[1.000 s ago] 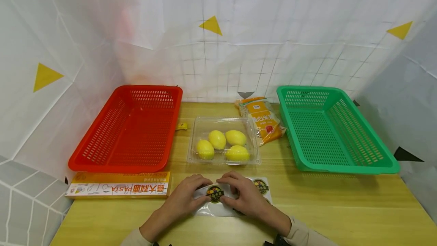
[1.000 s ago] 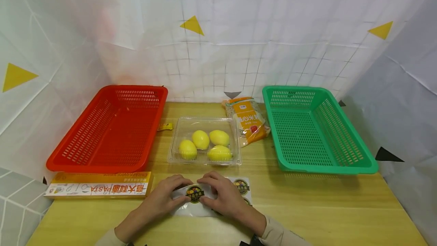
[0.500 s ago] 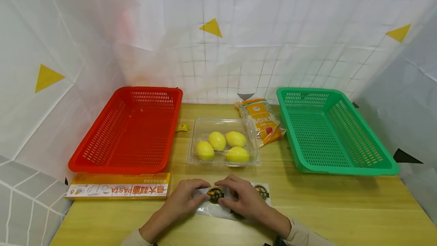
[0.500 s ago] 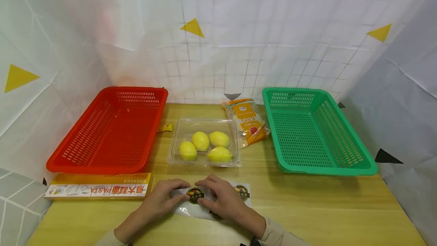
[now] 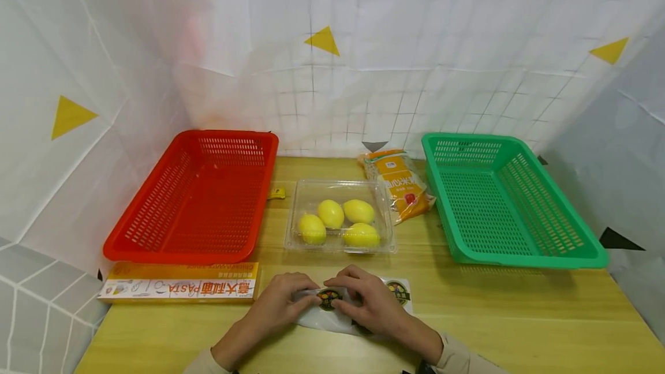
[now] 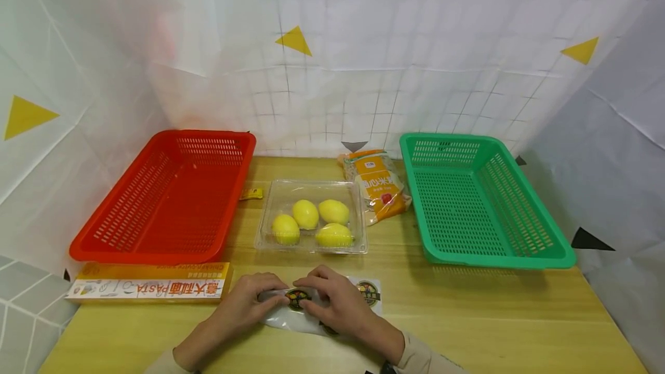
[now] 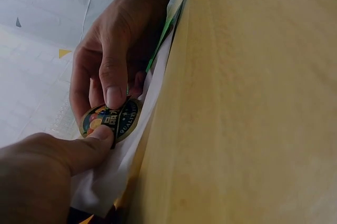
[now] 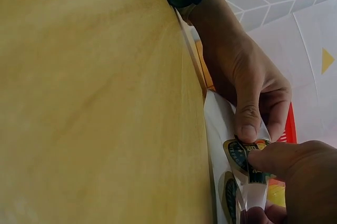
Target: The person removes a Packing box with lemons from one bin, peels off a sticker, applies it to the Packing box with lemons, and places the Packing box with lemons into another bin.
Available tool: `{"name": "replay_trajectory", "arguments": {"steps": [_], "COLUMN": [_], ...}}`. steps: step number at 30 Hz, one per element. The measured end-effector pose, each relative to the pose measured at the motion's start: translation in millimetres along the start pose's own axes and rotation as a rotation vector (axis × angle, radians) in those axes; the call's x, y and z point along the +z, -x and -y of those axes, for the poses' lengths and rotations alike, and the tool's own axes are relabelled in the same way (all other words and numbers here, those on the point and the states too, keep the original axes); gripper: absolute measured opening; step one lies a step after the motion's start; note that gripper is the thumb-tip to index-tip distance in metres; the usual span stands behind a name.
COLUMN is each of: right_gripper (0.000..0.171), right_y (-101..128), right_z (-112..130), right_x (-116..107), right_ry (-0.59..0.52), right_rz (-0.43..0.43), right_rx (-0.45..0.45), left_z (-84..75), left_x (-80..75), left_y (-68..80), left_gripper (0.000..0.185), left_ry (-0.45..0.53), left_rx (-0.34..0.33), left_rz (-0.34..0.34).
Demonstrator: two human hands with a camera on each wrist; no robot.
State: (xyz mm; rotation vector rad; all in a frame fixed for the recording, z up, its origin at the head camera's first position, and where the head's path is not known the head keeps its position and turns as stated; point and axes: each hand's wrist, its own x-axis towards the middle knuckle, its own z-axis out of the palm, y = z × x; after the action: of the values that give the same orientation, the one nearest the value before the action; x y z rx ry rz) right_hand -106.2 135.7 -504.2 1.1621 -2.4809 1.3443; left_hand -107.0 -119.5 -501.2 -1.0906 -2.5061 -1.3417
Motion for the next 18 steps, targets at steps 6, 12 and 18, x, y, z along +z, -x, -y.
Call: {"name": "replay_trajectory", "arguments": {"steps": [6,12,18], "right_gripper": [0.032,0.031,0.025], "right_y": [-0.5,-1.3,-0.7], "right_z": [0.9,1.4,-0.4], "right_x": [0.3,0.2,2.4], "right_ry": [-0.013,-0.050,-0.125], "right_rz": [0.002,-0.028,-0.081], "right_rx": [-0.002,-0.027,-0.033], "left_z": [-1.6,-1.0,0.7], "left_x": [-1.0,-0.6,0.4], "left_y": [-0.8,0.0,0.1], "left_gripper": [0.008,0.004,0.008], "left_ry": [-0.017,-0.031,-0.030], "left_rx": [0.001,0.003,-0.007], "left_rz": [-0.009,-0.021,-0.032]}}
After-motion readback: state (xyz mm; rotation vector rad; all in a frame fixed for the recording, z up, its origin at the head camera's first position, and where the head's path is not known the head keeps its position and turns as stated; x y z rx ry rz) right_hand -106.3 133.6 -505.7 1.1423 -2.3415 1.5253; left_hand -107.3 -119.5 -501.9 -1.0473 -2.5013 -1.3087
